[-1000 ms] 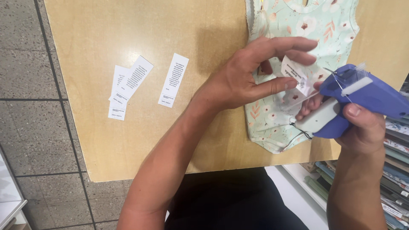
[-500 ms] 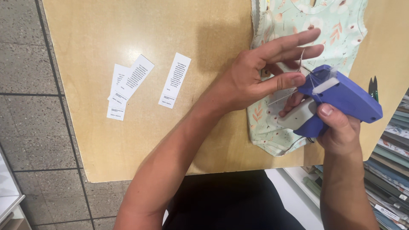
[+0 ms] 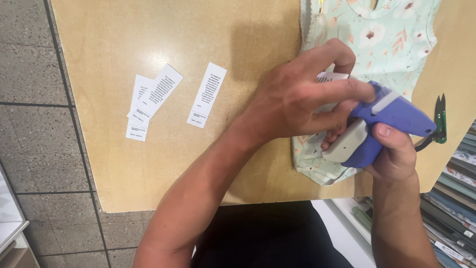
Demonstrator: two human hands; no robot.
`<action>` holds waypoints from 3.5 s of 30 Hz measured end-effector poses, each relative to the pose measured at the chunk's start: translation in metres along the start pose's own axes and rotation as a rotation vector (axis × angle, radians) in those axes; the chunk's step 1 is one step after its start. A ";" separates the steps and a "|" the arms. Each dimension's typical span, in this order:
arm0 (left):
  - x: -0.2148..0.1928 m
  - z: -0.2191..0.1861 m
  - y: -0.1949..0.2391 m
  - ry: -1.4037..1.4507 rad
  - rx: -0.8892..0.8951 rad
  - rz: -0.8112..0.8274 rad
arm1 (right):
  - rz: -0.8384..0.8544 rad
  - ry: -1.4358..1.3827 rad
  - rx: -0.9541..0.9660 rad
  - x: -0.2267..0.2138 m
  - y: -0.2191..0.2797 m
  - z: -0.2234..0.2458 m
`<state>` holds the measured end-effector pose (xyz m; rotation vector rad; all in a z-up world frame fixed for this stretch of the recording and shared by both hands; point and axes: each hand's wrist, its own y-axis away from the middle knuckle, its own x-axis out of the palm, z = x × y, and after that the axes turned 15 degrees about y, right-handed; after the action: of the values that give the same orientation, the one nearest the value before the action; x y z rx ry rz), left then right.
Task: The person uses a handheld blue stapler to attach white paper tags to a light green patterned baby onesie on a wooden table. The person repeatedly staples the tags onto the garment's shoulder area and then uses scissors to trim the excess tag material.
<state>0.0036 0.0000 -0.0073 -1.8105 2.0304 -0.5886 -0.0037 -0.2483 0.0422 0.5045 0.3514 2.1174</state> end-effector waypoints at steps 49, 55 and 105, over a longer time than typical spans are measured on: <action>-0.016 0.006 -0.011 -0.469 -0.594 -0.275 | -0.323 0.576 -0.095 0.021 -0.008 0.014; -0.009 0.010 -0.012 -0.566 -0.531 -0.225 | -0.292 0.606 -0.076 0.034 -0.031 0.022; -0.020 -0.004 -0.016 -0.126 -0.570 -0.397 | -0.162 0.017 -0.110 -0.058 0.089 0.017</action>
<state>0.0173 0.0182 0.0048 -2.5341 1.8822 0.0317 -0.0300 -0.3452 0.0820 0.3816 0.2736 1.9729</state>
